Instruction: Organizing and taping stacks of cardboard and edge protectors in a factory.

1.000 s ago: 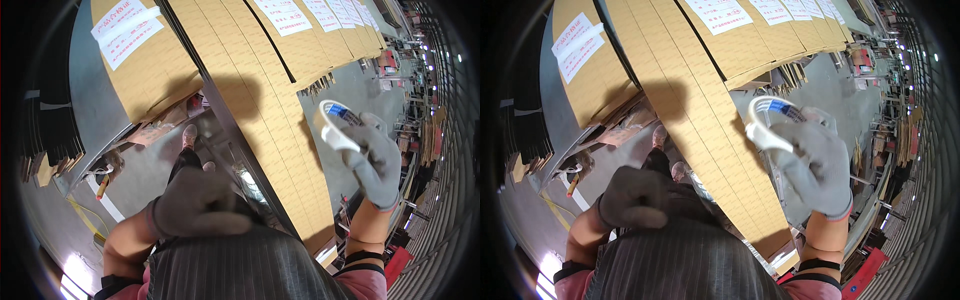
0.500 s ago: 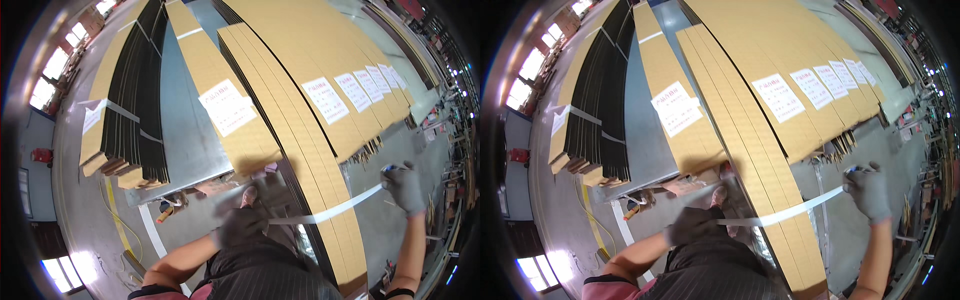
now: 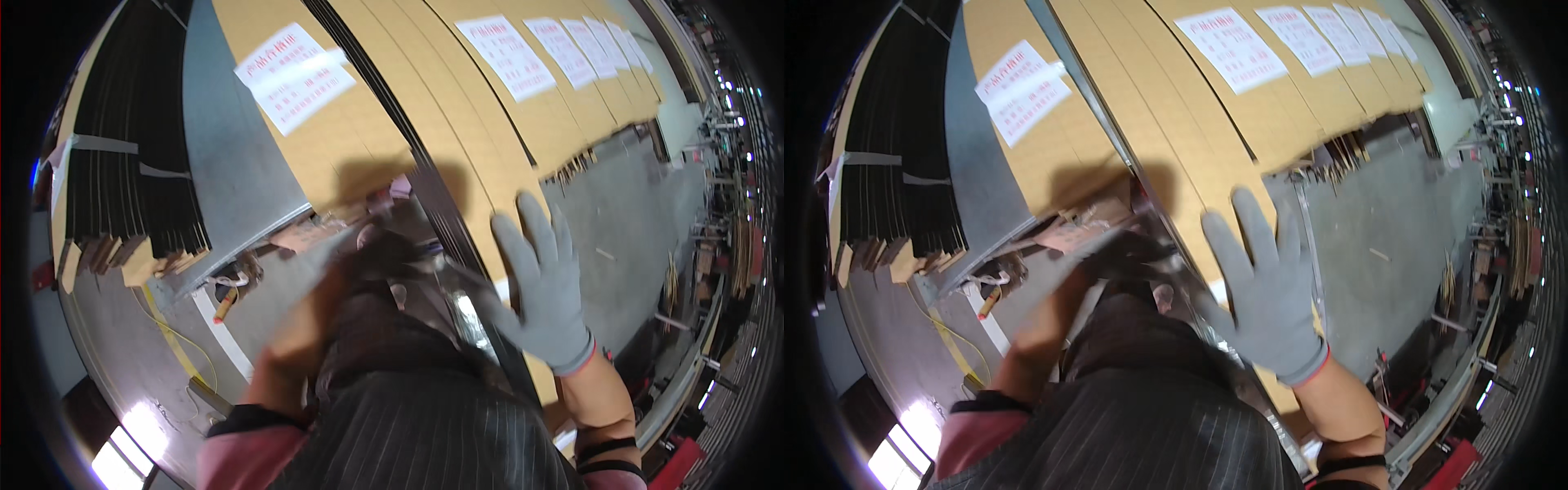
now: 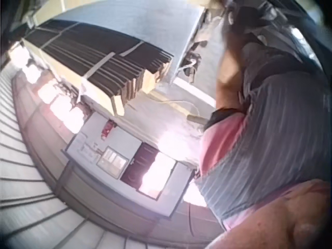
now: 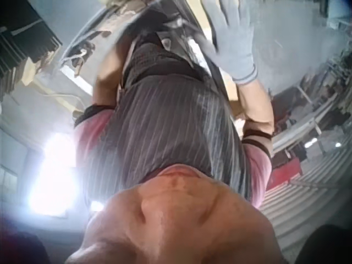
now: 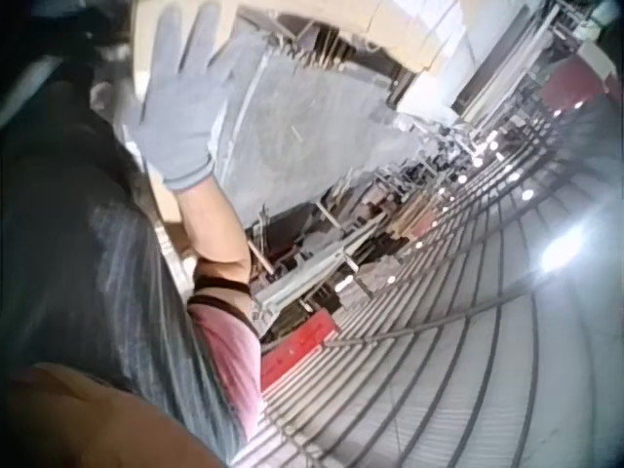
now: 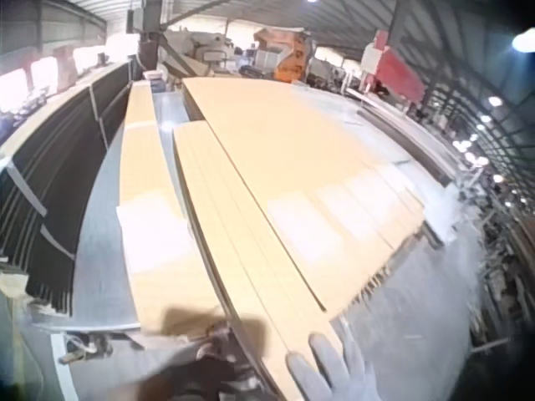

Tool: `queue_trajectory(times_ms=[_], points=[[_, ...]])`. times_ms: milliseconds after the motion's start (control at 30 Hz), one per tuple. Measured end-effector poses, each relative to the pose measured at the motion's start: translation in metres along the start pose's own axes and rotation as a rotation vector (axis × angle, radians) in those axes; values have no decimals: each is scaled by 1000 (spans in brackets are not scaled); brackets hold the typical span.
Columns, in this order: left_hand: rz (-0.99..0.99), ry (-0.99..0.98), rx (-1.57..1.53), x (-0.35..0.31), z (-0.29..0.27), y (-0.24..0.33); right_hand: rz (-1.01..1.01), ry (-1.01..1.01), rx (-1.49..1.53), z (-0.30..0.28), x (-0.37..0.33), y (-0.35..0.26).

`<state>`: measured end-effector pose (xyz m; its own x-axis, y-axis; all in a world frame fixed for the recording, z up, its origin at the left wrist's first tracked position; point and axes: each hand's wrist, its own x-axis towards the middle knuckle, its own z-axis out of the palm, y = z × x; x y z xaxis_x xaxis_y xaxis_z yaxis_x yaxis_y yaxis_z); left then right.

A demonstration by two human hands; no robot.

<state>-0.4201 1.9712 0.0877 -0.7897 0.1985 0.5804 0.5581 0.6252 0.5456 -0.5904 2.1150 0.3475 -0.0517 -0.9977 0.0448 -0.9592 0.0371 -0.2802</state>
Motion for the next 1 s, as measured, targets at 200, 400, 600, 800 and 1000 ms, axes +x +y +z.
queue_trajectory(times_ms=[200, 400, 600, 800, 1000], points=[[-300, -20, -364, 172, -149, 115, 13, 286, 149, 9, -17, 16], [-29, 155, 118, 218, -100, 73, 381, 292, 1084, -29, -48, 77], [-131, 62, 69, 221, -101, 73, 9, -472, 464, -111, -8, 81], [-121, -49, 125, 231, -107, 72, 116, -256, -363, 0, -21, 130], [-187, -246, 317, 241, -49, 119, 554, -108, 139, -34, -50, 116]])
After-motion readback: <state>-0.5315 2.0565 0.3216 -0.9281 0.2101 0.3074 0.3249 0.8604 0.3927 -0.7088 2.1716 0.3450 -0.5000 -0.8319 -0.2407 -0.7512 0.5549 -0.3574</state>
